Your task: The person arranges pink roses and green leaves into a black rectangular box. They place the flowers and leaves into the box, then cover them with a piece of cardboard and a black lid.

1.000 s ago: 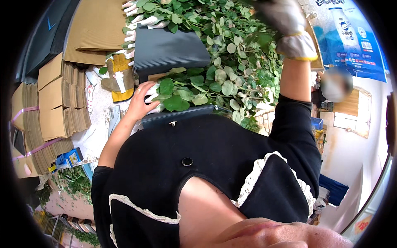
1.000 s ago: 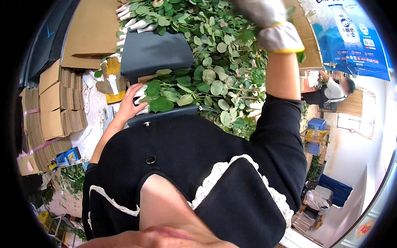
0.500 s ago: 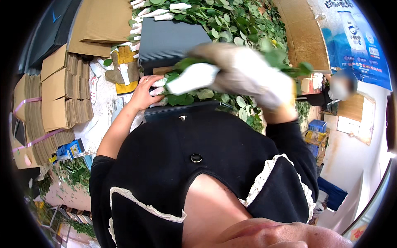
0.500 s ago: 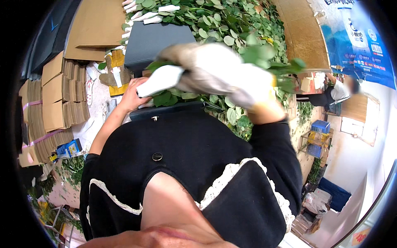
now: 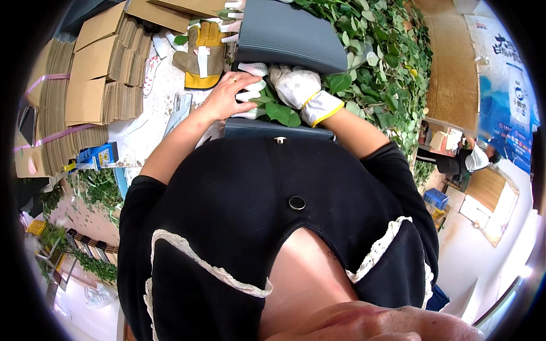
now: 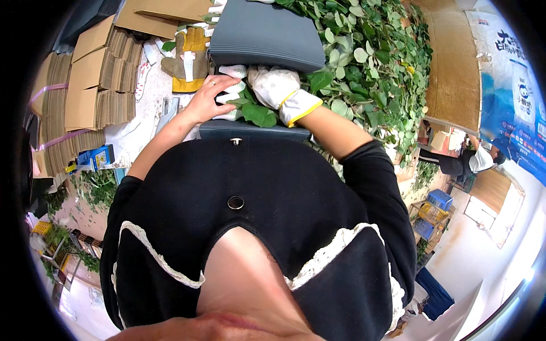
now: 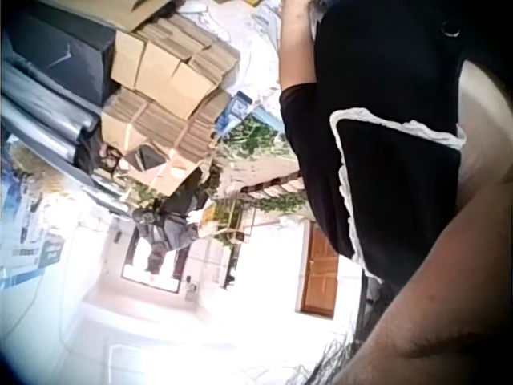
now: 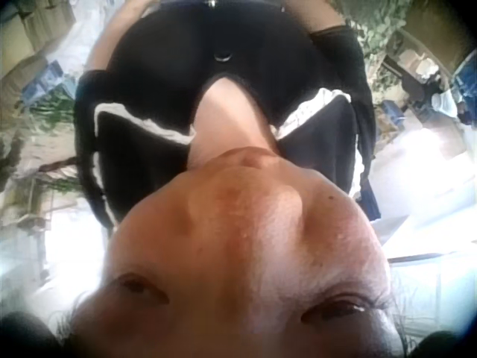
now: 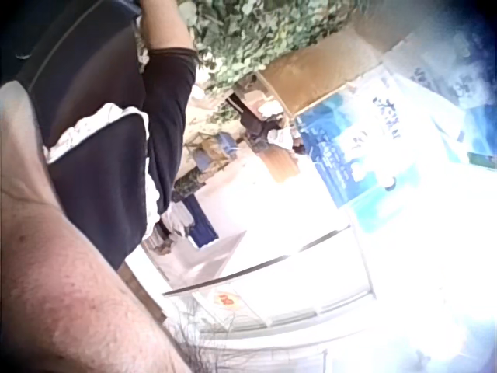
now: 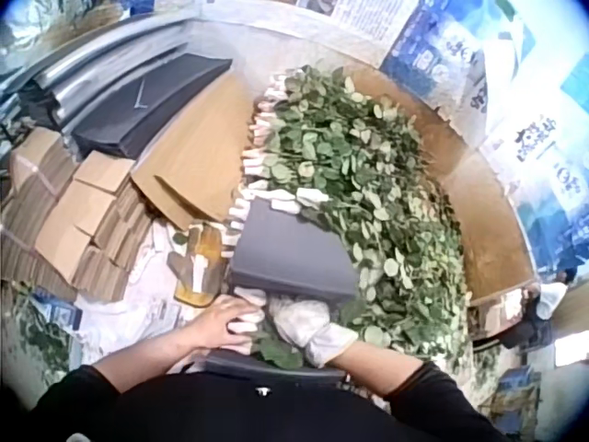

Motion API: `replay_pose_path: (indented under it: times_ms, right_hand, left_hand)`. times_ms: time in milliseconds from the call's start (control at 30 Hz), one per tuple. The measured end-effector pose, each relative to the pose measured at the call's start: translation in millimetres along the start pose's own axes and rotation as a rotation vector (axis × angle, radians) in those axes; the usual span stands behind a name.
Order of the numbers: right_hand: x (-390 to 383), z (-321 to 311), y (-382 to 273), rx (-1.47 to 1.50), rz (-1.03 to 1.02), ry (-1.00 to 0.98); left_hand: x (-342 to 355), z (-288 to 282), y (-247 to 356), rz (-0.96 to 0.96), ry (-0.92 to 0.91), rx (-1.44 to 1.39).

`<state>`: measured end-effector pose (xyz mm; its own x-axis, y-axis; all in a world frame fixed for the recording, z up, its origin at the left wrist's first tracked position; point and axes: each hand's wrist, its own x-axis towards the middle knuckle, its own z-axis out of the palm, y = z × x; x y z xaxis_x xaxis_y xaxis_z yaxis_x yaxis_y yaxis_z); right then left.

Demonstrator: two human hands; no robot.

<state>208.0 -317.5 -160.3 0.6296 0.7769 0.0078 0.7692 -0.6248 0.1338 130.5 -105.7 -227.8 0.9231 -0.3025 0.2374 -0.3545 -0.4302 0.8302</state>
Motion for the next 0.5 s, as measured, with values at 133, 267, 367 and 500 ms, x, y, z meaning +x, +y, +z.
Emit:
replay_pose_path:
  times_ms: [133,267,367,500]
  right_hand:
    - [1,-7,-2,-0.030,-0.015,-0.007]
    - [3,-21,-6,0.079,0.045,-0.268]
    - [-9,-70,-10,0.095,0.010,-0.100]
    - [-5,-111,5,0.290,-0.152,-0.155]
  left_hand:
    - [4,-14,18,0.042,0.030,0.340]
    - [27,-16,-1,0.078,-0.125,0.166]
    - [34,-15,0,0.049,-0.103,0.187]
    - [29,-16,5,0.051,-0.058,0.226]
